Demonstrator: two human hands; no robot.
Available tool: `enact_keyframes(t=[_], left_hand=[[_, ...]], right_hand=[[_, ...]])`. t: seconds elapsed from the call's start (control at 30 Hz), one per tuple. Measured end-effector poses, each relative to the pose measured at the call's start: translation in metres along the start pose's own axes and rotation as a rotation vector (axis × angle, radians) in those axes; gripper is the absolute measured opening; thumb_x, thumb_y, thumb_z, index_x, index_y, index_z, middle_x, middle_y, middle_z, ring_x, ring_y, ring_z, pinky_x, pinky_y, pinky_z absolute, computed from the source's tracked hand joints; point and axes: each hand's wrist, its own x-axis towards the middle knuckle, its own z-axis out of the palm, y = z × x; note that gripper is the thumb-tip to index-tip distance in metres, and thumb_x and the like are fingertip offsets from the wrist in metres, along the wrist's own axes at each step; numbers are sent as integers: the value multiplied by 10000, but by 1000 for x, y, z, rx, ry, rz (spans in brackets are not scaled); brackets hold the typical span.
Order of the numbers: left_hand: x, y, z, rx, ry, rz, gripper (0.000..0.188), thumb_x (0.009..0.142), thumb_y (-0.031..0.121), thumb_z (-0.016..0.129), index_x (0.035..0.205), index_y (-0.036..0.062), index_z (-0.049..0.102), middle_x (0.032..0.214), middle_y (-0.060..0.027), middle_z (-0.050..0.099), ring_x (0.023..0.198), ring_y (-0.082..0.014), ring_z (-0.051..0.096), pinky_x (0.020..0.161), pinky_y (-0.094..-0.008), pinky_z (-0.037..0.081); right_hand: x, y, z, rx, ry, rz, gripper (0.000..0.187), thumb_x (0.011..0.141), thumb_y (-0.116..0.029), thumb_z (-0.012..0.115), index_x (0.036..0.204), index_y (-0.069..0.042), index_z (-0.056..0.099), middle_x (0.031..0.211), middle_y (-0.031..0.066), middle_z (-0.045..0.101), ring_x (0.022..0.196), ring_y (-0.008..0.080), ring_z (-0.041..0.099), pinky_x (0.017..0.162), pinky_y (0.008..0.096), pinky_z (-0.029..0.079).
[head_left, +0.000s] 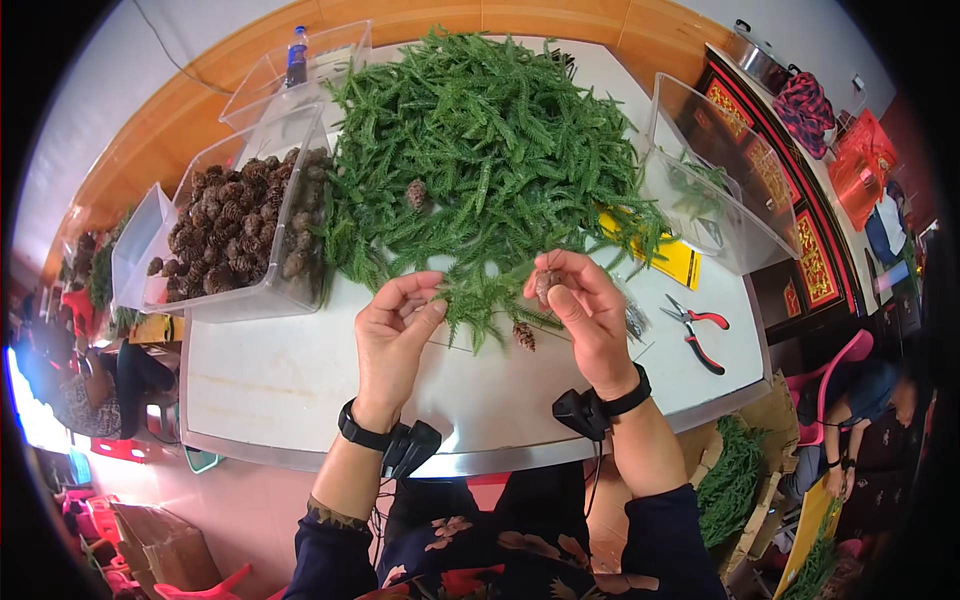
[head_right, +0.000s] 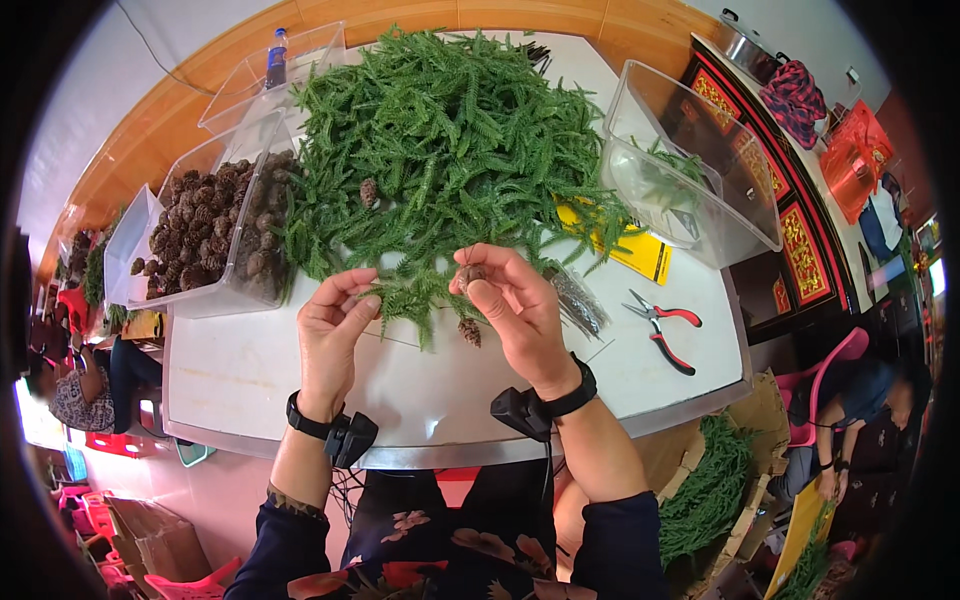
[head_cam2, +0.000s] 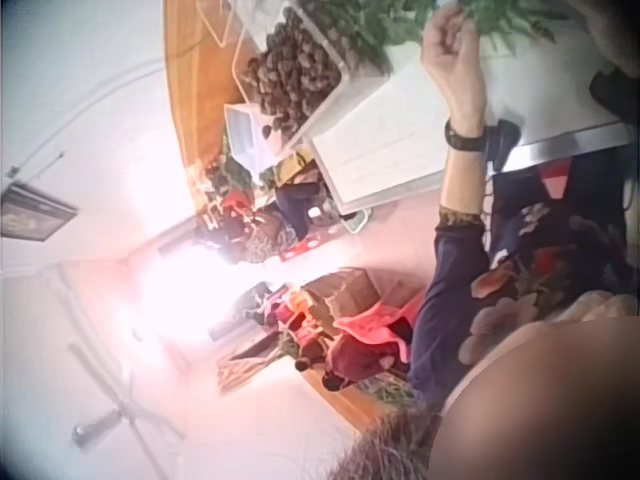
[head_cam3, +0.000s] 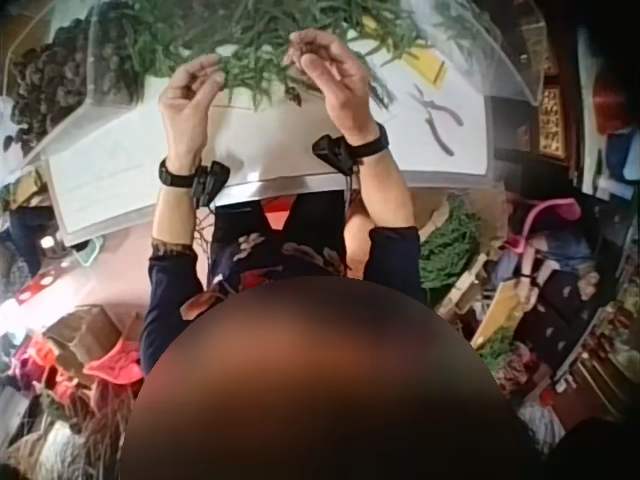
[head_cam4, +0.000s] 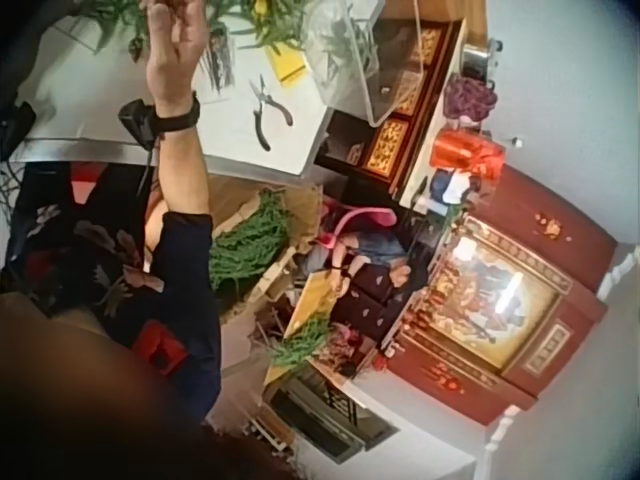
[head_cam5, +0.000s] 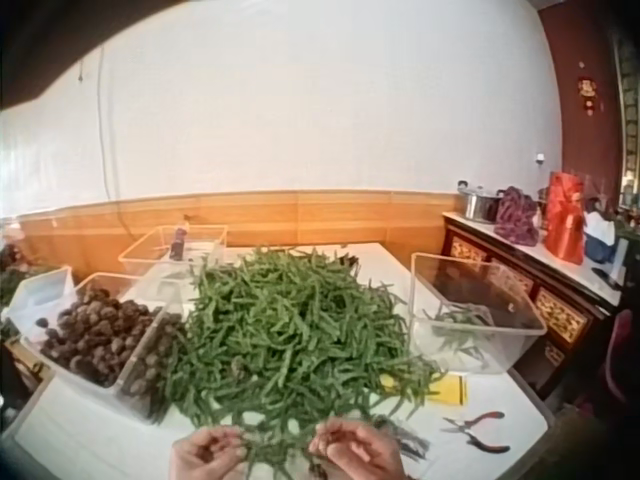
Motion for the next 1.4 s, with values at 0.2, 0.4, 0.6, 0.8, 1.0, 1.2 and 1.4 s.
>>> enact_keyframes(t=[0.2, 0.4, 0.6, 0.8, 1.0, 1.2, 1.4], left_hand=[[0, -6, -5, 42, 16, -39, 287, 896, -38, 612, 1176, 6, 658, 911, 19, 573, 789, -49, 538, 745, -203, 481], [0, -7, -2, 128, 4, 21, 258, 892, -41, 608, 1133, 15, 683, 899, 9, 532, 788, -59, 540, 735, -204, 477], [-2, -8, 1, 186, 12, 96, 230, 895, -46, 600, 1105, 1, 683, 918, -2, 533, 808, -67, 551, 735, -209, 480], [-2, -9, 4, 203, 52, 132, 219, 889, -58, 601, 1088, -4, 678, 931, -10, 547, 833, -72, 565, 722, -207, 487], [-3, -13, 4, 267, 63, 194, 204, 881, -55, 617, 1068, 2, 677, 946, -21, 559, 838, -75, 570, 670, -199, 490], [-3, -12, 6, 264, 71, 239, 208, 865, -56, 634, 1055, 15, 681, 931, -18, 562, 839, -77, 565, 655, -195, 484], [-3, -14, 5, 317, 98, 276, 217, 846, -69, 644, 1040, 20, 682, 921, -25, 567, 842, -89, 560, 653, -198, 480]], right_hand=[[-7, -1, 12, -208, -59, 20, 281, 953, -95, 615, 1213, 5, 572, 1014, 60, 641, 902, 93, 592, 768, 241, 479], [-9, 3, 33, -402, -58, 83, 259, 910, -41, 662, 1159, 6, 612, 915, 25, 666, 735, 41, 573, 648, 208, 474], [-8, 6, 31, -498, -42, 103, 227, 902, -29, 660, 1124, 7, 628, 845, 3, 665, 651, 16, 540, 580, 184, 445], [-10, 3, 29, -462, -79, 179, 212, 904, -28, 651, 1112, 11, 629, 817, -1, 659, 646, 15, 538, 572, 182, 435], [-10, 2, 28, -467, -102, 224, 198, 909, -38, 647, 1101, 10, 635, 800, -11, 659, 645, 13, 539, 573, 180, 434], [-10, 3, 27, -411, -56, 257, 188, 909, -48, 654, 1087, 9, 642, 789, -22, 646, 639, 11, 531, 570, 178, 428], [-10, 2, 27, -426, -51, 286, 166, 905, -43, 651, 1061, 12, 651, 752, -41, 611, 616, -1, 503, 550, 169, 406]])
